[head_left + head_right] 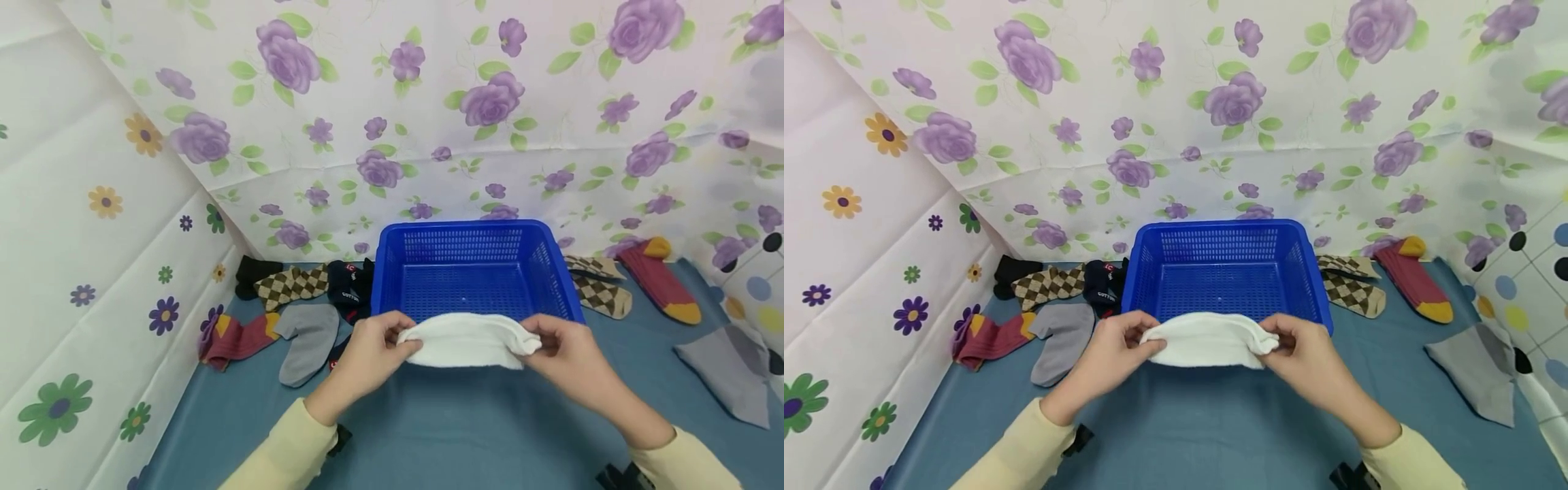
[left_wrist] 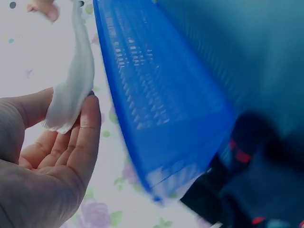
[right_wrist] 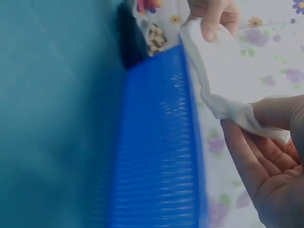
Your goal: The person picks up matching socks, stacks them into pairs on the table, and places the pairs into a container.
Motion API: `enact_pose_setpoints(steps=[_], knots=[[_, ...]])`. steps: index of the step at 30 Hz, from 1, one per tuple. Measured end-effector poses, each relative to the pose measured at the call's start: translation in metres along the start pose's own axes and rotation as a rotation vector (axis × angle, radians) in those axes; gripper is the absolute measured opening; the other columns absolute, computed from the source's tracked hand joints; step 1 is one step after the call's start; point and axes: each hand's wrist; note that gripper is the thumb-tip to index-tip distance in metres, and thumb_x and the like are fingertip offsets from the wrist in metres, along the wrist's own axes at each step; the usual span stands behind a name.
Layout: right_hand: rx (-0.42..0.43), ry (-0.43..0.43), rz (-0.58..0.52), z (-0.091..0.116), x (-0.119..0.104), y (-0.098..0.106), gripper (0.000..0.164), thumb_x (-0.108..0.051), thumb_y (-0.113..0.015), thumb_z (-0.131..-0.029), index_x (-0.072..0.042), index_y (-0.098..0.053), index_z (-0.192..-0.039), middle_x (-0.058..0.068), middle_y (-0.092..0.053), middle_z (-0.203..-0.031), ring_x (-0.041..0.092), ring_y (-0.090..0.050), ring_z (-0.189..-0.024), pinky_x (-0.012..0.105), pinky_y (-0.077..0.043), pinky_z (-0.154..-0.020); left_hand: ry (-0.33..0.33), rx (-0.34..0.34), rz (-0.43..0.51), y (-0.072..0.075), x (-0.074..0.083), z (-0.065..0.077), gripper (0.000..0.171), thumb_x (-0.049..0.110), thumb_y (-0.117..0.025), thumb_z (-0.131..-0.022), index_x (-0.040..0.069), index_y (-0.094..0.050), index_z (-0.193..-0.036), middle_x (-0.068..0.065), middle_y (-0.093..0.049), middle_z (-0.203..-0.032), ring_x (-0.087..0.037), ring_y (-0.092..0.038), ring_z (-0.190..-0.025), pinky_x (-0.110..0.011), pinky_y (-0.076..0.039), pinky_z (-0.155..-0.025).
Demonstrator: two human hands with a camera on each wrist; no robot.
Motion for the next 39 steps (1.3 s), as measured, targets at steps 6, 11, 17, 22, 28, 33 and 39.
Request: enact_pose_setpoints(steps=[6,11,17,22,28,33,39], knots=[[0.008,0.031,0.018,-0.037,-0.022,0.021,0.014,-0.015,-0.072,-0.082,-0.016,-0.065,-0.095,0.004,-0.069,-0.092,0.010,-0.067,-0.073,0.025,-0.055,-0.060,-0.045,0.046,-0.046,0.025,0.011,-0.035,0.012,0.029,-0.071,-0.083,0.025,-0.066,-0.093,0.011,-0.064,-0.078,-0.007,-0.058,-0.063,-0.025,-0.048,-0.054],[-0.014,-0.030,0.014,-0.071,-0.027,0.039,0.019,-0.018,-0.071,-0.083,-0.008,-0.065,-0.097,0.011,-0.070,-0.093,0.012,-0.070,-0.076,0.025,-0.056,-0.063,-0.001,0.014,-0.009,0.036,0.020,-0.072,0.016,0.026,-0.072,-0.082,0.017,-0.067,-0.095,0.005,-0.067,-0.082,-0.009,-0.062,-0.069,-0.025,-0.052,-0.058],[-0.019,-0.091,0.077,-0.109,-0.027,0.054,0.023,-0.022,-0.071,-0.083,-0.006,-0.065,-0.097,0.012,-0.070,-0.091,0.016,-0.068,-0.076,0.025,-0.054,-0.062,0.077,-0.055,0.043,0.040,0.023,-0.111,0.026,0.022,-0.072,-0.083,0.009,-0.067,-0.104,-0.003,-0.067,-0.087,-0.015,-0.066,-0.071,-0.029,-0.055,-0.062],[-0.057,-0.145,0.099,-0.129,-0.020,0.054,0.023,-0.017,-0.071,-0.082,-0.003,-0.064,-0.097,0.014,-0.069,-0.092,0.018,-0.068,-0.076,0.029,-0.056,-0.065,0.128,-0.086,0.016,0.037,0.017,-0.136,0.030,0.021,-0.073,-0.082,0.005,-0.064,-0.106,-0.006,-0.066,-0.088,-0.018,-0.067,-0.069,-0.029,-0.055,-0.062],[-0.123,-0.184,0.115,-0.148,-0.010,0.052,0.027,-0.014,-0.072,-0.081,0.002,-0.062,-0.100,0.017,-0.069,-0.092,0.019,-0.068,-0.072,0.030,-0.056,-0.063,0.206,-0.108,-0.140,0.026,0.011,-0.159,0.029,0.021,-0.076,-0.078,0.011,-0.051,-0.066,0.002,-0.042,-0.057,-0.011,-0.039,-0.049,-0.025,-0.038,-0.050],[-0.188,-0.181,0.238,-0.160,0.000,0.048,0.022,-0.017,-0.074,-0.078,0.000,-0.067,-0.090,0.010,-0.071,-0.075,0.016,-0.067,-0.062,0.030,-0.054,-0.059,0.292,-0.147,-0.197,0.016,0.013,-0.171,0.047,0.017,-0.077,-0.077,0.014,-0.034,-0.060,0.003,-0.028,-0.055,-0.012,-0.039,-0.049,-0.025,-0.038,-0.048],[-0.293,-0.204,0.342,-0.177,0.004,0.040,0.020,-0.013,-0.072,-0.077,0.000,-0.067,-0.091,0.010,-0.069,-0.076,0.020,-0.066,-0.062,0.032,-0.054,-0.059,0.376,-0.195,-0.318,0.008,0.018,-0.182,0.022,0.013,-0.076,-0.077,0.004,-0.057,-0.081,-0.008,-0.060,-0.074,-0.020,-0.063,-0.057,-0.027,-0.049,-0.047]])
Point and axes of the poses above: each hand's wrist, its own z-axis away from the middle knuckle, its own y-axis out of the back of the hand, x = y × z
